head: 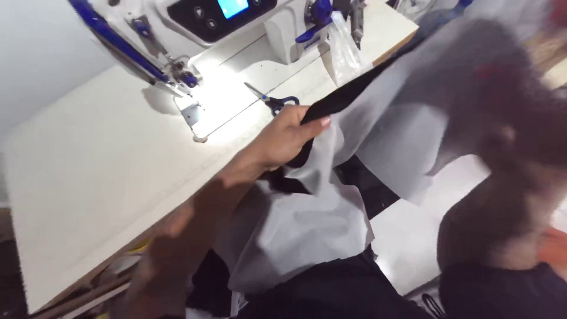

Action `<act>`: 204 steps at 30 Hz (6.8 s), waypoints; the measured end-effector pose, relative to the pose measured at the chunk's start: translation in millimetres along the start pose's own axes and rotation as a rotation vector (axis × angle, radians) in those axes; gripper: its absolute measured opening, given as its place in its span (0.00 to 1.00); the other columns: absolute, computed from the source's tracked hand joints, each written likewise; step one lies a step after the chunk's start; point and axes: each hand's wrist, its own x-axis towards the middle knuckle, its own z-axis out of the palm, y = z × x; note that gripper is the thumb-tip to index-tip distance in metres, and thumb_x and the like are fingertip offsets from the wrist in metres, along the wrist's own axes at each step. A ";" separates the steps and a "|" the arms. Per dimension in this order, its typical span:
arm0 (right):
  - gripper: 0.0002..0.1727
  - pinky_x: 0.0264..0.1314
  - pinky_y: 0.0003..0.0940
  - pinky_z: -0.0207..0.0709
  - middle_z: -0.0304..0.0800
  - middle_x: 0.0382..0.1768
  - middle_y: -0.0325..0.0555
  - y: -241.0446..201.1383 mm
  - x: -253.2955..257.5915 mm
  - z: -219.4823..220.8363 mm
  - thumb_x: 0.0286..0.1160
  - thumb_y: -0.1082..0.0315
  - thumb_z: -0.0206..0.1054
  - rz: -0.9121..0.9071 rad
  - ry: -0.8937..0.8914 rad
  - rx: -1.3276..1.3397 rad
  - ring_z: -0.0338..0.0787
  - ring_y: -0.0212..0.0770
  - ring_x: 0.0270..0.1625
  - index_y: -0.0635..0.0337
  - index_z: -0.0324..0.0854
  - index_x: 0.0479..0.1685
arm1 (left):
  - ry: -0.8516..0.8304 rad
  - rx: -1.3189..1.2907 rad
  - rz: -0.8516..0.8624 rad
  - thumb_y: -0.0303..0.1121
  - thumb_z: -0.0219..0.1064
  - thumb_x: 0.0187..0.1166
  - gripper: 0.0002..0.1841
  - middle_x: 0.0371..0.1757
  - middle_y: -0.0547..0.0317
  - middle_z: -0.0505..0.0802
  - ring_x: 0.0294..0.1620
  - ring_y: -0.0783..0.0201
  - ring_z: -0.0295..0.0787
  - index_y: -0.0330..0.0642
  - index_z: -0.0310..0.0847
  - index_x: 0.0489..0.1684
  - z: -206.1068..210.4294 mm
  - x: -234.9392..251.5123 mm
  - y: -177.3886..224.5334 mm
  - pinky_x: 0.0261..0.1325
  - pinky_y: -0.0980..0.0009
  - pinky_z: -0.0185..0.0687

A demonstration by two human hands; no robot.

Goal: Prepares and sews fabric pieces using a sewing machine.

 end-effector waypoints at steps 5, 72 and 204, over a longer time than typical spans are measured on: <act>0.48 0.58 0.47 0.81 0.88 0.56 0.59 -87.2 -55.1 49.4 0.64 0.29 0.72 0.059 -0.126 0.216 0.87 0.50 0.56 0.66 0.81 0.69 | 0.155 -0.359 -0.161 0.38 0.52 0.94 0.14 0.36 0.57 0.93 0.33 0.68 0.92 0.40 0.82 0.54 51.3 55.0 -12.5 0.37 0.69 0.92; 0.37 0.51 0.22 0.89 0.87 0.64 0.47 -83.3 -19.6 59.8 0.84 0.66 0.66 0.099 -0.459 1.129 0.91 0.22 0.47 0.75 0.55 0.86 | -0.427 0.103 0.585 0.39 0.71 0.80 0.15 0.39 0.65 0.91 0.48 0.81 0.84 0.36 0.88 0.29 -5.5 25.7 -18.0 0.50 0.82 0.80; 0.09 0.33 0.29 0.82 0.90 0.29 0.44 -166.1 -141.3 201.6 0.80 0.70 0.65 -0.142 -1.094 1.261 0.87 0.36 0.29 0.55 0.93 0.46 | 0.717 0.887 -0.330 0.42 0.82 0.63 0.14 0.23 0.64 0.88 0.26 0.67 0.82 0.48 0.83 0.23 -246.5 -61.5 -107.0 0.32 0.59 0.74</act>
